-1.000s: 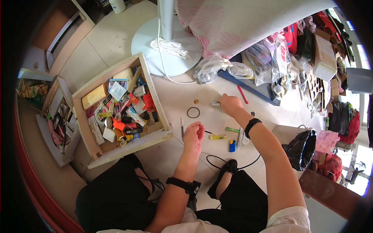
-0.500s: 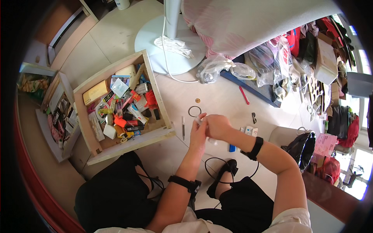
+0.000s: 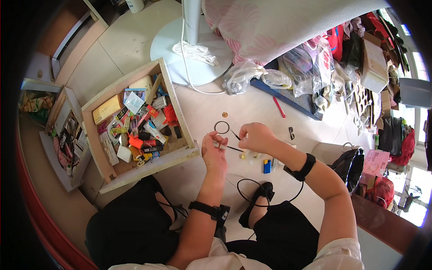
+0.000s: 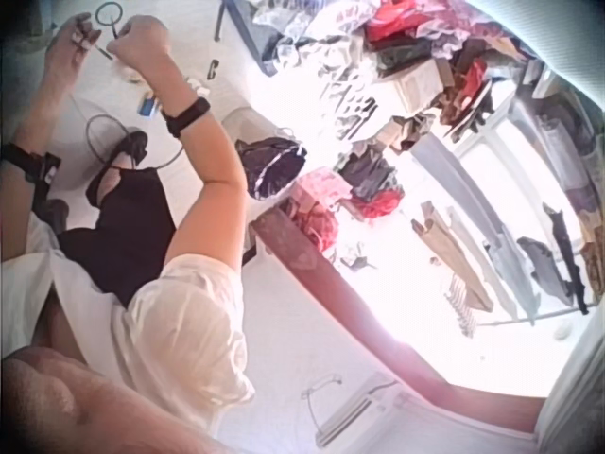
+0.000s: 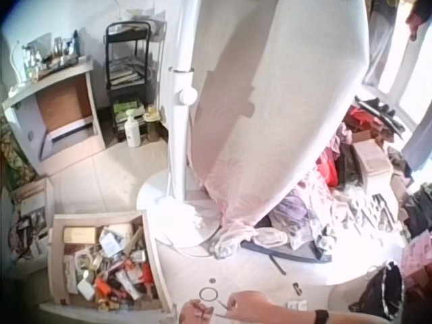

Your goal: The person wipes a watch with a cloth, applies a substance from a tube to a small red fabric object, and uses a needle and a small screwdriver to work on the red object and some black rings.

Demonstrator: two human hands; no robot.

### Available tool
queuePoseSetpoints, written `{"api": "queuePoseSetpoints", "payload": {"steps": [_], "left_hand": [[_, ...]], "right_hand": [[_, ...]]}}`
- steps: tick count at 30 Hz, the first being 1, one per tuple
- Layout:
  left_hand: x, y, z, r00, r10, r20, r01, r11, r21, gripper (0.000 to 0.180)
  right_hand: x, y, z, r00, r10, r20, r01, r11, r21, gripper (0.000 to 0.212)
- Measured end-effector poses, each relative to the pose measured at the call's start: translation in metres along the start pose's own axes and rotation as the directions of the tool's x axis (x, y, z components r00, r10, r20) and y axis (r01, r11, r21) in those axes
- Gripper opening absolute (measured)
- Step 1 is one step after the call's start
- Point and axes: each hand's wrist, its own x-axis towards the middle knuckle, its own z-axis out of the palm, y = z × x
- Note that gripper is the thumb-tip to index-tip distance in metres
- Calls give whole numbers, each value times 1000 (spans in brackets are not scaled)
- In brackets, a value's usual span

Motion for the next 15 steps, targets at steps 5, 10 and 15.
{"api": "queuePoseSetpoints", "payload": {"steps": [5,10,15], "left_hand": [[-13,3,18,955,-221,199,238,969,-64,29],[-9,3,21,937,-232,260,235,972,19,31],[-15,9,20,964,-241,110,235,970,68,27]], "right_hand": [[-8,-24,15,989,-113,-96,134,959,252,25],[-18,-32,20,911,-203,-359,305,918,255,30],[-11,-19,16,815,-197,-545,419,850,319,27]]}}
